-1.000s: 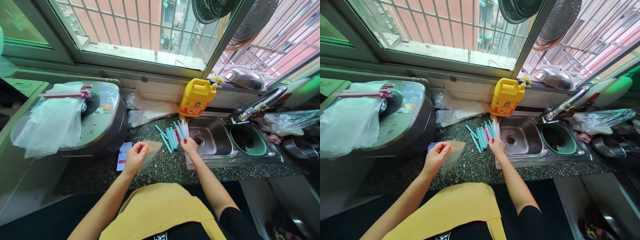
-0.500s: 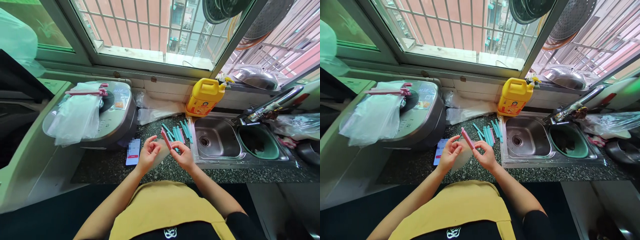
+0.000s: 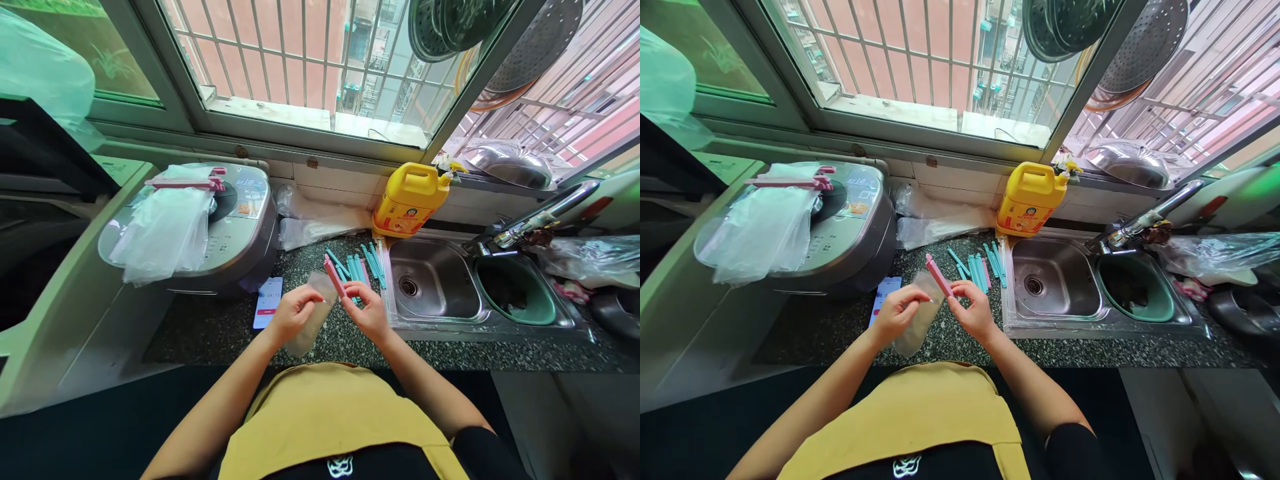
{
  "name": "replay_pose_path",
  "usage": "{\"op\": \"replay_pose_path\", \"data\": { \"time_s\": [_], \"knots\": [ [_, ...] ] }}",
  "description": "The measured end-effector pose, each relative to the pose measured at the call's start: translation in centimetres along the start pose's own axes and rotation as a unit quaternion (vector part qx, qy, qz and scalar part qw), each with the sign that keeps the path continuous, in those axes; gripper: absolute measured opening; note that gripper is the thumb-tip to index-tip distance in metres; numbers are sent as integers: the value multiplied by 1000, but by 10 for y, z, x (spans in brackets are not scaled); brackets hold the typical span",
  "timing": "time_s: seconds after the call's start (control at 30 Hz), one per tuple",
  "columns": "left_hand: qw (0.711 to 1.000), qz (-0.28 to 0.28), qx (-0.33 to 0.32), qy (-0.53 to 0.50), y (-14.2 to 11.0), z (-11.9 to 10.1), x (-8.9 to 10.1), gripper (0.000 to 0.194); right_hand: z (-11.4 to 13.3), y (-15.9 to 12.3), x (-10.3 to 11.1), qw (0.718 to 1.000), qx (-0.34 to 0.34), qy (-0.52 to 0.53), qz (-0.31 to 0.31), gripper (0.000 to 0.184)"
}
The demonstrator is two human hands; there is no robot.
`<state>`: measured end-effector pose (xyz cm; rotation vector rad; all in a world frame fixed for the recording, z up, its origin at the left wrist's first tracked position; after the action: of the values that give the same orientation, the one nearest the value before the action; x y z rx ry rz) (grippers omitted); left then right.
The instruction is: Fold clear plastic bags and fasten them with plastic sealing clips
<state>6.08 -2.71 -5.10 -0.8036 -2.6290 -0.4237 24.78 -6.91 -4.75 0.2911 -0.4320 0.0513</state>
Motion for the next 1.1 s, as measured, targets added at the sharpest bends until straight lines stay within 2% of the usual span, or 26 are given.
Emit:
{"op": "replay_pose_path", "data": {
  "time_s": [0.07, 0.13, 0.2, 0.3, 0.43, 0.63, 1.1],
  "knots": [
    [998, -36, 37, -19, 0, -1, 6, 23, 0, -4, 5, 996, 42, -76, -9, 8],
    [996, -63, 53, -39, 0, -5, 11, 28, 0, -8, 10, 984, 84, -158, 9, 9],
    [996, -60, 54, -31, 1, -11, 11, 34, -1, -13, 12, 967, 121, -223, 33, 9],
    [996, -48, 76, 18, 1, -17, 3, 40, -4, -19, 11, 950, 154, -266, 54, 9],
    [993, -51, 104, 24, -2, -15, -12, 40, -9, -24, 1, 943, 160, -286, 63, 17],
    [987, -62, 105, -101, -4, -8, -20, 42, -15, -28, -7, 944, 164, -277, 73, 20],
    [925, -107, 161, -328, -6, 2, -30, 44, -12, -26, -7, 959, 191, -208, 35, 25]
  ]
}}
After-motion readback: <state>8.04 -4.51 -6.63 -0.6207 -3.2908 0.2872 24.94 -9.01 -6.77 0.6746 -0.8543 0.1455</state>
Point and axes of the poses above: each hand's wrist, its own y-axis towards the middle knuckle, its own x-axis out of the back of the hand, z = x × y, the point moved 1 cm from there along y, towards the middle knuckle, and after that the axes turned 10 degrees about z, right-handed, at the moved point
